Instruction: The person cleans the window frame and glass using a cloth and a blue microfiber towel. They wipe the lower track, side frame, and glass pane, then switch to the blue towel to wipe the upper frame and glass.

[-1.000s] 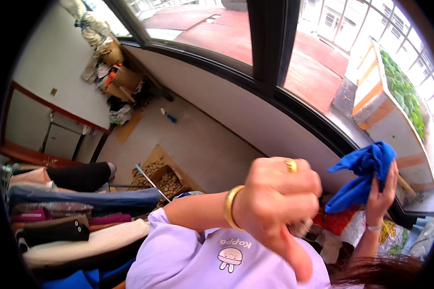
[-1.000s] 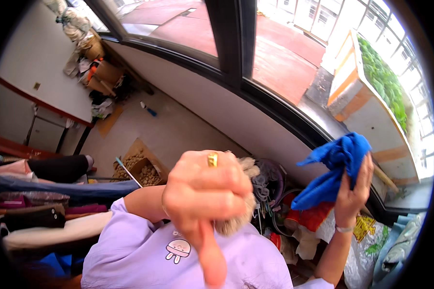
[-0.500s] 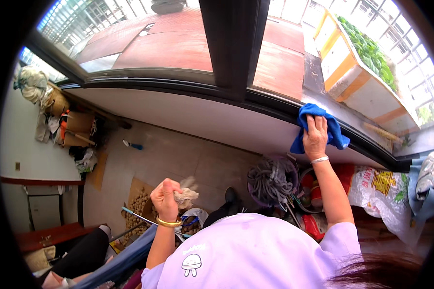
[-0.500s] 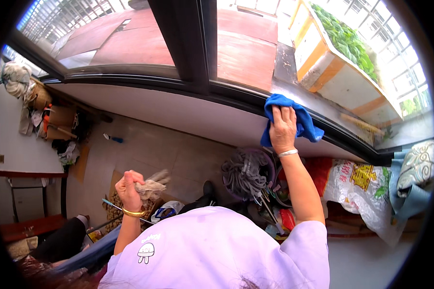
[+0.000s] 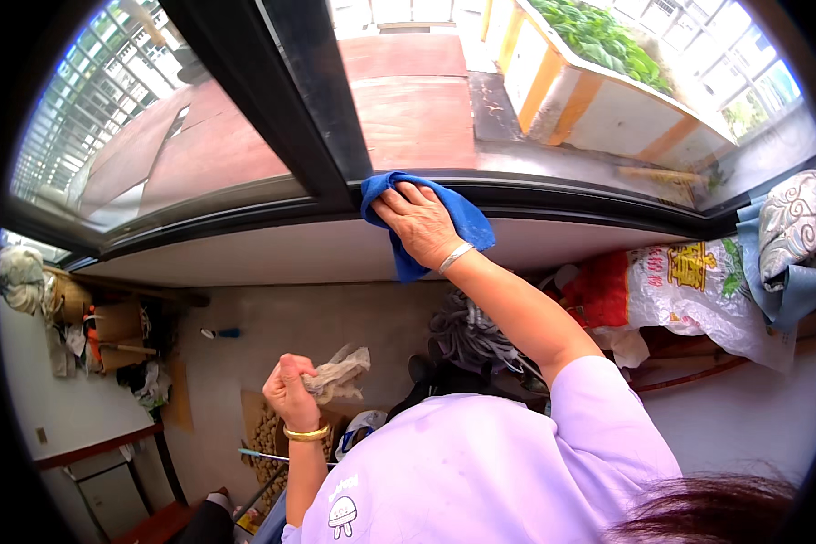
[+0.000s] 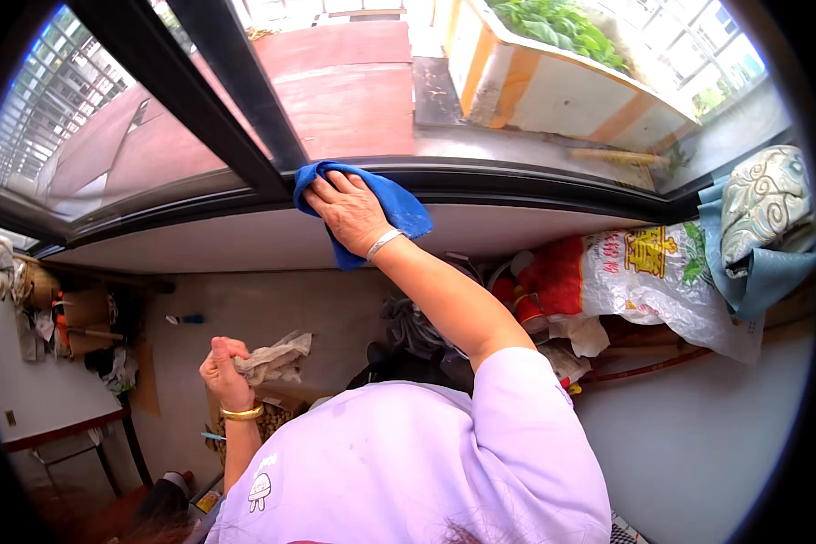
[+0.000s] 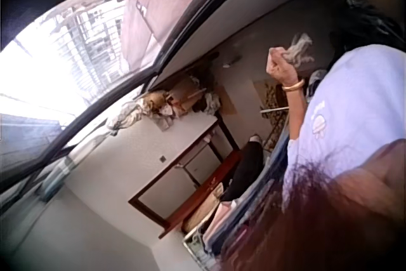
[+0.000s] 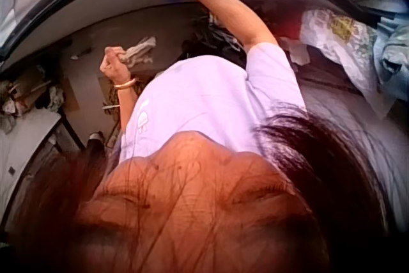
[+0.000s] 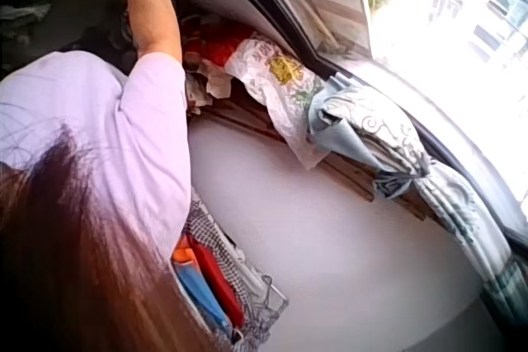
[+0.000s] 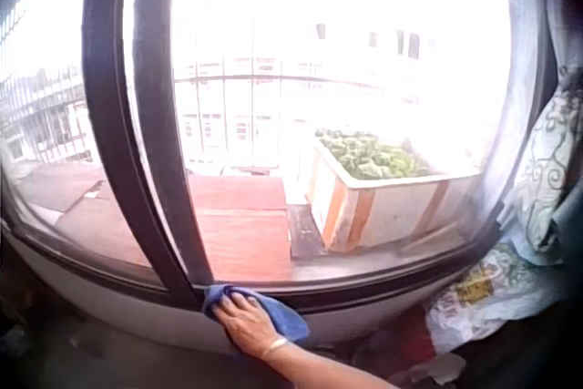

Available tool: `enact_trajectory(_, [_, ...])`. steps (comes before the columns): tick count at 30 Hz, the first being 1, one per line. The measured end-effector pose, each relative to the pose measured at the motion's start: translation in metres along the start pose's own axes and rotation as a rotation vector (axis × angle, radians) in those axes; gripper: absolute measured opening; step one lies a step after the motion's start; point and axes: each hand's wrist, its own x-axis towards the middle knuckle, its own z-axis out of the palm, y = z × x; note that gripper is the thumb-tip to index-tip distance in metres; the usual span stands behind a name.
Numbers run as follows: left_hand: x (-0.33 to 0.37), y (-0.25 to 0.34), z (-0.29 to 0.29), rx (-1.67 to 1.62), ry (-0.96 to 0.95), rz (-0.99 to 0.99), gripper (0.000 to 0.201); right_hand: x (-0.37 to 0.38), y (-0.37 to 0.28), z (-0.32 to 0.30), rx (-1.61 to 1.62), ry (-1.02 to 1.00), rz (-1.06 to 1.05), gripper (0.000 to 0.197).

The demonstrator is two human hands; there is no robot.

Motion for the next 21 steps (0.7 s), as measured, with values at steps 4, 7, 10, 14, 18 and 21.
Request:
enact_trajectory(4, [-0.004,-0.002,-0.011,0.004,0.082,-0.019,0.054,-0.039,0.040,-0.032,-0.005,0.005,0.079,0.037])
enact_trajectory(7, [-0.006,0.003,-0.020,0.072,0.154,-0.049,0.055,-0.074,0.072,-0.060,-0.076,0.050,0.151,0.040])
enact_trajectory(10, [-0.006,0.009,-0.018,0.122,0.200,-0.052,0.053,-0.115,0.108,-0.090,-0.225,0.020,0.245,0.031])
enact_trajectory(14, [-0.004,0.007,-0.017,0.148,0.266,-0.051,0.055,-0.180,0.164,-0.124,-0.336,0.057,0.526,0.039])
enact_trajectory(18, [-0.001,-0.005,-0.013,0.165,0.308,-0.075,0.056,-0.186,0.169,-0.140,-0.232,0.173,0.627,0.042])
enact_trajectory(21, [0.009,-0.001,-0.003,0.199,0.284,-0.070,0.055,-0.164,0.136,-0.117,-0.156,0.074,0.588,0.042])
